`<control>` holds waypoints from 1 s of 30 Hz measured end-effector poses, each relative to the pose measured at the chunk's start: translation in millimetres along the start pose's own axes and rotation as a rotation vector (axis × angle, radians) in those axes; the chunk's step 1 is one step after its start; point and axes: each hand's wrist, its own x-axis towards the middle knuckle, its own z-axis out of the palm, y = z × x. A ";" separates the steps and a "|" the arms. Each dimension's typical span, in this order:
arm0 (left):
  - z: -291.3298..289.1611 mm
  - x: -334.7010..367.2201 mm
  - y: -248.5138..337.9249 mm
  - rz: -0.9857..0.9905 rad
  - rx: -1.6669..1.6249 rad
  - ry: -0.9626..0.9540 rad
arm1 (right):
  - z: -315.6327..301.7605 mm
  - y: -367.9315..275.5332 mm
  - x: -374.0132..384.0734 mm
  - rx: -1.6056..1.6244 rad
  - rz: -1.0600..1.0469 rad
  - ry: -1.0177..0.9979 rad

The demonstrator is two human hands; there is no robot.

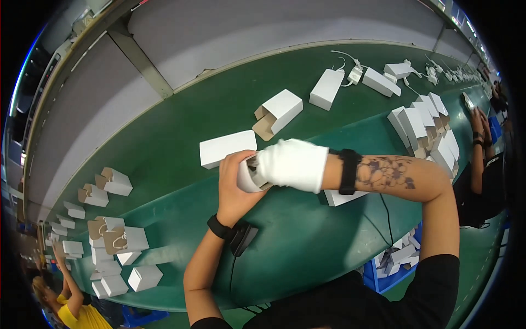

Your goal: The person packages power adapters by picking up an adapter, folding the attached cable, and sliding the unit into a small white box. This process is repeated for several adapters and boxes on the green assembly line.

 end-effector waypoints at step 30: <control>-43.9 61.4 -65.7 -0.066 0.770 -0.496 | 19.0 136.7 25.4 -0.205 0.309 -0.227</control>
